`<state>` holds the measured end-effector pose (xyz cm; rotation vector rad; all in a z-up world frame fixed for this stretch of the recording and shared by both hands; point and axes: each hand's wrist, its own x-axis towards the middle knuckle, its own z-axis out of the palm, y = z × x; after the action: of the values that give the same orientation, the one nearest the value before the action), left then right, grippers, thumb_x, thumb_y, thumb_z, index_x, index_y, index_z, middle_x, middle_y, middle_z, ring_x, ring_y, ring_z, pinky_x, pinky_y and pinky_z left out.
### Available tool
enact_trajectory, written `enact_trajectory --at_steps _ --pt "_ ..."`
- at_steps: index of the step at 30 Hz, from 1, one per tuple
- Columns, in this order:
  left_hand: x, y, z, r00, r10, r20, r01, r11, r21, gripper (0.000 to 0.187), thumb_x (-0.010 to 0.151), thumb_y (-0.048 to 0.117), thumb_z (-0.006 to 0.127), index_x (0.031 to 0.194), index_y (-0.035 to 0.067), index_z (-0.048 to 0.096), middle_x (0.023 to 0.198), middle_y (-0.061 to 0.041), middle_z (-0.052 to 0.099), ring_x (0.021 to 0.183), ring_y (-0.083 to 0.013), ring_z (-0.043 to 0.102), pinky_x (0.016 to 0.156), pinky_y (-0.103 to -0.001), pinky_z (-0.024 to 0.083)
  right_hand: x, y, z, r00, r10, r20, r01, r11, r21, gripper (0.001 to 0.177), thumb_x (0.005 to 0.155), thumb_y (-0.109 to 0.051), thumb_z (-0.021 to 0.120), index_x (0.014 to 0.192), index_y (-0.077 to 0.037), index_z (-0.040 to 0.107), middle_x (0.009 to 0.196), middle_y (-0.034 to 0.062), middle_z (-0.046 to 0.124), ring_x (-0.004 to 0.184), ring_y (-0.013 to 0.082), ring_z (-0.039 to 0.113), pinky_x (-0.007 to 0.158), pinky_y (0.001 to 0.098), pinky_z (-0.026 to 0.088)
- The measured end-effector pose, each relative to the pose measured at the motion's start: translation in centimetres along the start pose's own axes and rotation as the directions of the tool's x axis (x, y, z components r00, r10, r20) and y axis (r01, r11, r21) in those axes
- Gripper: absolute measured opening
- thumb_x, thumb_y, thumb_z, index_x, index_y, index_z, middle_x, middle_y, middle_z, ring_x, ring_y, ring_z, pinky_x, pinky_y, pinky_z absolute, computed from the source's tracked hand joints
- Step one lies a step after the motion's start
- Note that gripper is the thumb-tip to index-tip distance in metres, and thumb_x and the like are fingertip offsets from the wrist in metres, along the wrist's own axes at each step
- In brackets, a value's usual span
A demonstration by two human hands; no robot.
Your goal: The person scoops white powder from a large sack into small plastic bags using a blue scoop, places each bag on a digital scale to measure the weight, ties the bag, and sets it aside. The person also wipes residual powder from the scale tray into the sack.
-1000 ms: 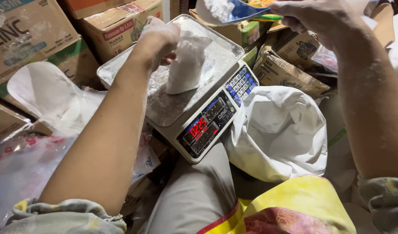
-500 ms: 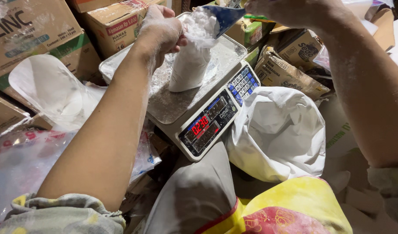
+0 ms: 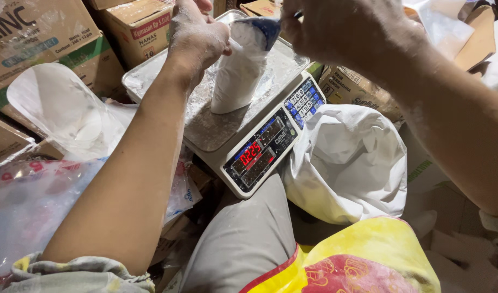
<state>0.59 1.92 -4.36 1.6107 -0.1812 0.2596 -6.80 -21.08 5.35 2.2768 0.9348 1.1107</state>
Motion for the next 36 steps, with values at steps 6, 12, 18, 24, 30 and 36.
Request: enact_trajectory --at_steps 6,12,18,24,30,36 --pt "-0.4 -0.1 -0.1 0.996 0.085 0.006 -0.085 0.995 0.042 0.041 0.083 -0.004 0.061 0.118 0.003 0.040 0.088 -0.007 0.060 0.065 -0.0152 0.070 0.059 -0.029 0.065 0.0 -4.0 -2.7 0.997 0.068 -0.041 -0.070 0.997 -0.043 0.023 0.081 -0.020 0.071 0.059 -0.021 0.065 0.063 0.0034 0.066 0.064 0.0202 0.065 0.055 0.0419 0.048" --pt "-1.2 0.7 -0.5 0.996 0.085 -0.008 -0.083 0.987 0.134 0.040 0.083 -0.003 0.059 0.116 0.005 0.038 0.081 -0.007 0.062 0.062 -0.0157 0.073 0.062 -0.030 0.064 0.0 -4.5 -2.4 0.999 0.029 0.026 -0.031 0.998 0.052 0.019 0.088 -0.021 0.073 0.069 -0.022 0.076 0.075 0.0009 0.071 0.067 0.0186 0.066 0.066 0.0423 0.049" --pt "-1.3 1.2 -0.1 0.998 0.005 -0.060 0.008 0.977 0.215 0.044 0.080 -0.003 0.059 0.116 0.009 0.037 0.080 -0.006 0.065 0.064 -0.0150 0.076 0.064 -0.030 0.064 -0.8 -3.1 -2.0 0.993 0.111 0.043 -0.118 0.975 0.189 0.010 0.085 -0.019 0.073 0.078 -0.022 0.080 0.085 0.0024 0.073 0.073 0.0241 0.069 0.065 0.0441 0.049" --pt "-1.1 0.9 0.0 0.999 -0.008 -0.048 0.016 0.984 0.175 0.041 0.082 -0.004 0.059 0.114 0.008 0.037 0.084 -0.008 0.064 0.067 -0.0158 0.075 0.063 -0.030 0.065 -1.4 -2.3 -2.5 0.979 0.191 0.064 -0.198 0.973 0.121 0.007 0.089 -0.030 0.081 0.095 -0.028 0.085 0.081 0.0039 0.072 0.070 0.0276 0.068 0.062 0.0458 0.049" --pt "-0.9 1.1 -0.1 0.996 -0.080 -0.034 0.085 0.986 0.141 0.041 0.083 -0.003 0.061 0.114 0.010 0.038 0.086 -0.008 0.063 0.065 -0.0152 0.073 0.055 -0.032 0.060 -2.1 -1.5 -2.9 0.980 0.195 -0.032 -0.188 0.971 0.150 0.016 0.084 -0.025 0.082 0.100 -0.024 0.085 0.083 0.0034 0.074 0.074 0.0276 0.069 0.065 0.0470 0.050" --pt "-0.6 0.8 -0.4 0.995 -0.097 0.006 0.096 0.991 0.093 0.041 0.084 -0.001 0.062 0.117 0.009 0.040 0.092 -0.009 0.063 0.064 -0.0143 0.073 0.051 -0.031 0.056 -2.4 -0.5 -2.9 0.969 0.244 0.035 -0.245 0.939 0.242 0.012 0.098 -0.027 0.078 0.108 -0.022 0.084 0.091 0.0044 0.075 0.075 0.0271 0.067 0.068 0.0473 0.049"
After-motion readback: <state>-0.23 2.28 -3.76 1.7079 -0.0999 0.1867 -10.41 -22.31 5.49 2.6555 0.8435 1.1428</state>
